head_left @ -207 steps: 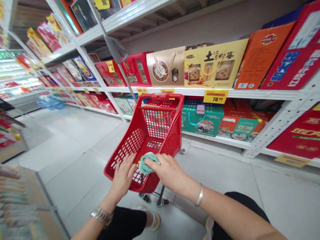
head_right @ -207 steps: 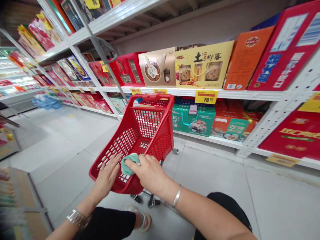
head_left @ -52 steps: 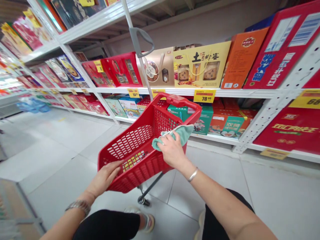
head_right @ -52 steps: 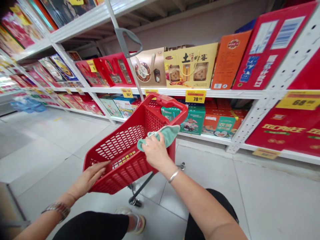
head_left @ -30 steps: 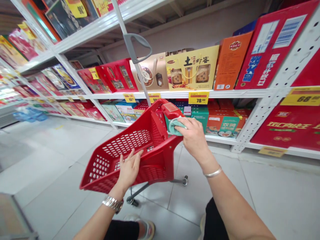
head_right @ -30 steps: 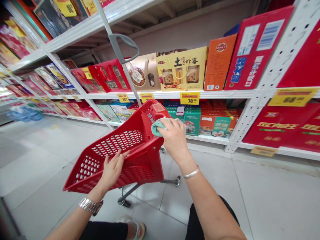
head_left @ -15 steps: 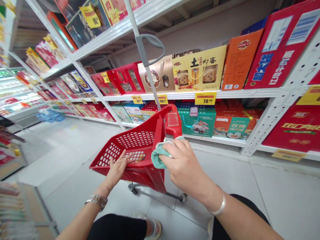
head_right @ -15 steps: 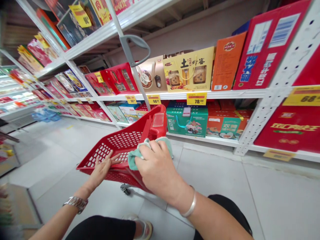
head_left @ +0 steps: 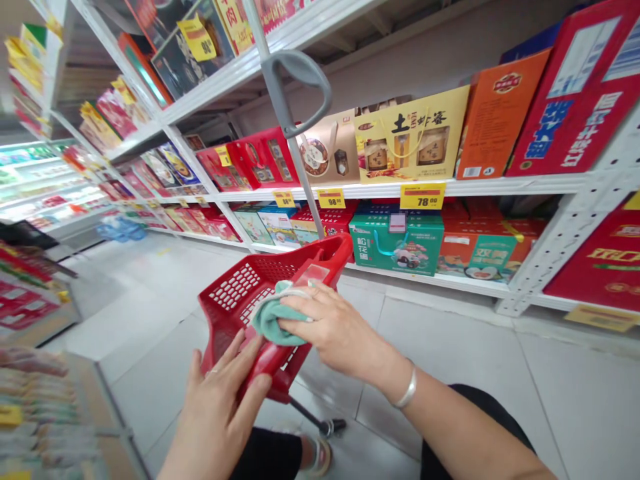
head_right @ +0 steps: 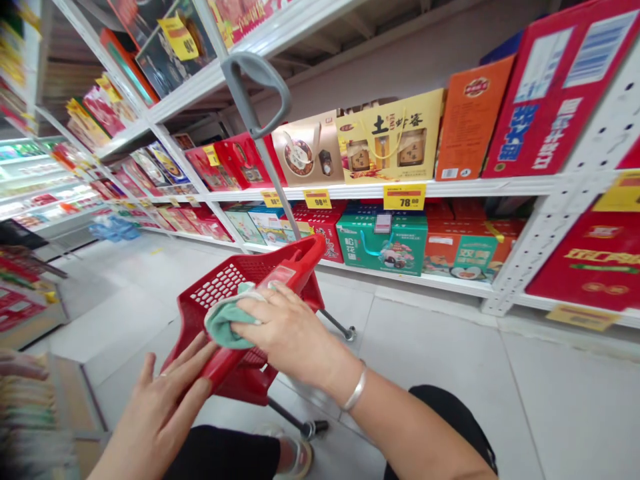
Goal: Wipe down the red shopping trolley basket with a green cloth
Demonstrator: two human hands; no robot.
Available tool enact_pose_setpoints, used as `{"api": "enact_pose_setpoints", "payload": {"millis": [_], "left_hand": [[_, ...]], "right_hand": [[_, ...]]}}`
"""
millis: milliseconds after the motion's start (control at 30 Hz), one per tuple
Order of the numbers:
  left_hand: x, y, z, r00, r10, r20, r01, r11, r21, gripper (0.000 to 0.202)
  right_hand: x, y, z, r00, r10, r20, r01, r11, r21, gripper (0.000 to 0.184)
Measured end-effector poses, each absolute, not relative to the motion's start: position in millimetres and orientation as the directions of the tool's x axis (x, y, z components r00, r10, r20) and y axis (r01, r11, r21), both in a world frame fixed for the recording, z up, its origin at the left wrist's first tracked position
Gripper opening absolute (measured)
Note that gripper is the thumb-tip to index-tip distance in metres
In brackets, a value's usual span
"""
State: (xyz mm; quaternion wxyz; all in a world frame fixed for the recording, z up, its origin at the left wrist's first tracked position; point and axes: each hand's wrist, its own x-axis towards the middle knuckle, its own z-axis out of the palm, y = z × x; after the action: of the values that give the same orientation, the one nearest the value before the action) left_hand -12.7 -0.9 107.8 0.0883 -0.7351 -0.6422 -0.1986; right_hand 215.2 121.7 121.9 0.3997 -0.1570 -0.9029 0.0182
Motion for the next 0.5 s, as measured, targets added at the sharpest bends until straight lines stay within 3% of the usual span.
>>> {"api": "enact_pose_setpoints", "payload": {"millis": [100,267,500], "left_hand": [[-16.8,-5.8,109.2,0.171,0.871,0.460,0.981,-0.193,0.001,0.047],[-12.8,-2.4,114.0,0.276,0.819,0.503,0.954,-0.297,-0.042,0.045],[-17.6,-4.0,113.9,0.336,0.806,0.487,0.926,-0.378,-0.013,0.057]], "right_hand": [[218.1,152.0,112.9,-0.525,0.376,0.763,0.327,0.917,-0.227,0.036],[235.6,206.9,90.3,-0.277,0.544,0.792,0.451,0.802,-0.393,0.050],[224.1,189.2,92.3,-0.338,0.471,0.815,0.416,0.852,-0.320,0.041]]}}
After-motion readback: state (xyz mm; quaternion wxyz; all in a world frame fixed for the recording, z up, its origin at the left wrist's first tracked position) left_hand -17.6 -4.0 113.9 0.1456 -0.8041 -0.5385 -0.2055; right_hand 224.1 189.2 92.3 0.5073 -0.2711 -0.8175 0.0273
